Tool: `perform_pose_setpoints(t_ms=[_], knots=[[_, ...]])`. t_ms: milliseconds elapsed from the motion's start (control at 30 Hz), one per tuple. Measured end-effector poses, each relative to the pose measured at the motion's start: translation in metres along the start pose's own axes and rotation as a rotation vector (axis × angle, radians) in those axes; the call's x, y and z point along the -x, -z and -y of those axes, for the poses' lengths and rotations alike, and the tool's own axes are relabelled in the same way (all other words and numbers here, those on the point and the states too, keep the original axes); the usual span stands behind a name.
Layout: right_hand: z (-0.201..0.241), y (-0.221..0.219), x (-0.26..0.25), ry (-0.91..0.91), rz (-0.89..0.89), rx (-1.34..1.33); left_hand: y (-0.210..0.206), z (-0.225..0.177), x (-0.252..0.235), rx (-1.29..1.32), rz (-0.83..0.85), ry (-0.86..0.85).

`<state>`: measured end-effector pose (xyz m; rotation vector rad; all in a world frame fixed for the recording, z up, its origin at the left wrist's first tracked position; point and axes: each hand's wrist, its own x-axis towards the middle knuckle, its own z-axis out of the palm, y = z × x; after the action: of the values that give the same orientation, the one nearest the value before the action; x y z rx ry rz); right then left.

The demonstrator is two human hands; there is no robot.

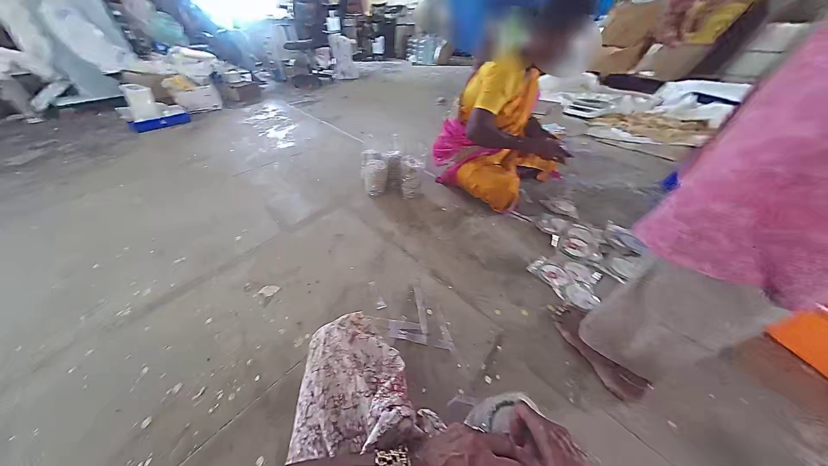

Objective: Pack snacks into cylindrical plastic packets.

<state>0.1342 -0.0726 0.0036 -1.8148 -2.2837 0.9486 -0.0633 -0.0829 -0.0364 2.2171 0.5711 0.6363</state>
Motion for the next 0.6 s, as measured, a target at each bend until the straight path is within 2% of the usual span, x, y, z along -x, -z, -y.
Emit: perform_pose_setpoints(t_ms=[267, 367, 467, 600], knots=[[0.009, -0.006, -0.004, -0.084, 0.052, 0.029, -0.004, 0.007, 0.000, -0.034, -0.022, -0.105], [0.007, 0.001, 0.000, -0.039, 0.054, -0.086, -0.005, 0.011, -0.005, -0.193, -0.121, -0.143], [-0.007, 0.009, 0.013, 0.094, -0.058, -0.401, -0.005, 0.016, -0.002, -0.288, -0.209, -0.136], [-0.033, 0.017, 0.037, 0.149, -0.453, -0.902, -0.009, 0.018, -0.003, -0.327, -0.120, -0.113]])
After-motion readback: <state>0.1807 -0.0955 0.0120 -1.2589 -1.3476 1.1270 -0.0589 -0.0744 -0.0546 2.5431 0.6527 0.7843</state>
